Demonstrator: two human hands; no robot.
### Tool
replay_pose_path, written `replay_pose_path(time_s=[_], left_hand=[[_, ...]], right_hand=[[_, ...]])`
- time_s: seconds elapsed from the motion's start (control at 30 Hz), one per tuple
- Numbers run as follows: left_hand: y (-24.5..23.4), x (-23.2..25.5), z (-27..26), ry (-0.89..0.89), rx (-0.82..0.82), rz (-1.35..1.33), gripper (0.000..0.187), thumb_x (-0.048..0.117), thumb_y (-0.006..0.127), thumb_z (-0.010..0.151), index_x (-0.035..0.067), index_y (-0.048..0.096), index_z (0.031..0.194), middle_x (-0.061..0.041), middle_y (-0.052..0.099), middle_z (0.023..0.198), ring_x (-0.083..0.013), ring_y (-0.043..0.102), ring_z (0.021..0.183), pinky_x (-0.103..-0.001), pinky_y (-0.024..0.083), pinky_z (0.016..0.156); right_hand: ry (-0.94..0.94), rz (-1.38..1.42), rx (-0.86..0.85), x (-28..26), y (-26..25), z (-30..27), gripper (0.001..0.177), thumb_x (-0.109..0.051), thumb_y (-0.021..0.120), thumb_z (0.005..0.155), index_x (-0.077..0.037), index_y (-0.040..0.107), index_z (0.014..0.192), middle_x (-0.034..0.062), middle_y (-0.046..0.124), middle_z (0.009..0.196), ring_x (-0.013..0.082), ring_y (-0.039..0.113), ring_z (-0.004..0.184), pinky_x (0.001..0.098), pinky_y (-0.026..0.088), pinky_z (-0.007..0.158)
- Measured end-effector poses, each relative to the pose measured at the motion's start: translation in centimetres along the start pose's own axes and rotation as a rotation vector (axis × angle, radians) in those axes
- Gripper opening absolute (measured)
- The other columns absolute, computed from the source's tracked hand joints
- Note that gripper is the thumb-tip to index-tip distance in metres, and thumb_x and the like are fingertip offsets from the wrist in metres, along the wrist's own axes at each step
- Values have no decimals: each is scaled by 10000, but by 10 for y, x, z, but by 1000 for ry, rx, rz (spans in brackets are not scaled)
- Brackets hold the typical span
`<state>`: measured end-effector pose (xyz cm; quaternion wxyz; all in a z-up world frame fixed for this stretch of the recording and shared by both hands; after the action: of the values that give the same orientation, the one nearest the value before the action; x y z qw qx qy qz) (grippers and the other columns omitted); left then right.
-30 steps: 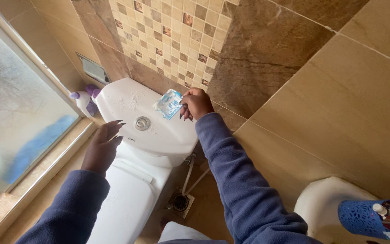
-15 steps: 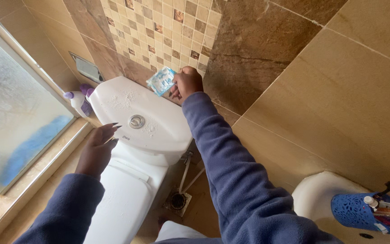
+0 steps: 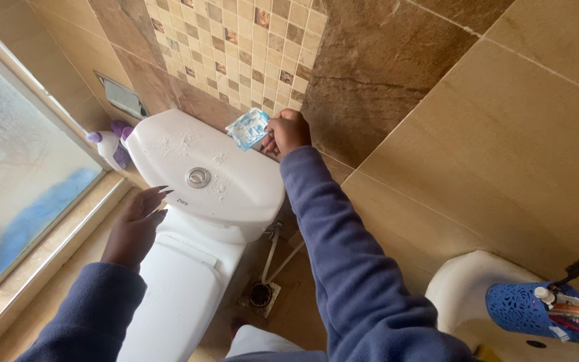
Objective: The person cleans a toilet by applying cleaning solutions from several bottles to the rim and interior of the bowl before wiping surfaces with a cloth.
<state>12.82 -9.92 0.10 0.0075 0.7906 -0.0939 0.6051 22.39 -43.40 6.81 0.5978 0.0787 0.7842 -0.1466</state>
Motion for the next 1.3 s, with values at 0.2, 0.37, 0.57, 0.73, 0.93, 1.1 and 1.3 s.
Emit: replay_pose_path(time_s=[0.2,0.37,0.57,0.73,0.93,1.1,1.3], left_hand=[[-8,-19,-12,-15,17,-47,518,-72,544,897,-8,498,1409,-159,564,1480,-254,491,1432,-364,416,1148],[-24,-43,-32,-70,49,-92,551,-81,529,887,-4,487,1431,-148,568,1479,-251,489,1433,-365,421,1137],[-62,-70,-64,-123,148,-102,569,-100,550,891,-11,455,1445,-161,542,1485,-258,476,1432,-359,427,1130],[-94,-86,-103,-169,239,-98,591,-120,542,875,-12,458,1449,-168,524,1513,-274,472,1447,-375,468,1108],[-119,-104,-152,-243,290,-93,705,-175,579,794,9,441,1461,-138,517,1527,-267,421,1473,-381,453,1127],[-141,-130,-180,-304,321,-35,804,-210,629,718,20,438,1464,-136,521,1530,-270,421,1476,-394,404,1151],[-170,-149,-200,-294,361,-46,829,-187,673,691,28,433,1455,-153,520,1528,-276,418,1489,-416,384,1187]], right_hand=[[19,41,-229,12,18,-39,85,-6,531,865,21,606,894,142,657,592,141,532,370,292,408,319],[24,-51,-353,17,55,-89,100,-21,553,866,40,607,924,160,655,595,148,530,365,299,394,308],[-108,-266,-467,7,104,-155,97,-43,565,883,18,607,945,149,646,627,143,598,464,330,514,415],[-471,-553,-609,5,140,-200,49,-40,544,913,7,557,923,159,655,571,245,659,464,390,531,486],[-672,-612,-744,37,188,-241,110,-48,490,971,-15,513,1074,156,657,671,294,688,508,402,568,505],[-827,-692,-741,53,214,-278,119,-54,577,918,-24,493,996,223,645,651,446,656,632,560,532,623],[-822,-590,-768,42,236,-291,138,-49,573,923,-19,482,1022,229,651,682,446,671,667,545,545,632]])
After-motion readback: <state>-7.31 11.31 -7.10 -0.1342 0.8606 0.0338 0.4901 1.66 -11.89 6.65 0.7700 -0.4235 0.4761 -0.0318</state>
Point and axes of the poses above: each hand's wrist, its own z-axis towards the middle knuckle, its own y-axis out of the palm, x = y × z, the point moved 4 cm from there along z, towards the middle knuckle
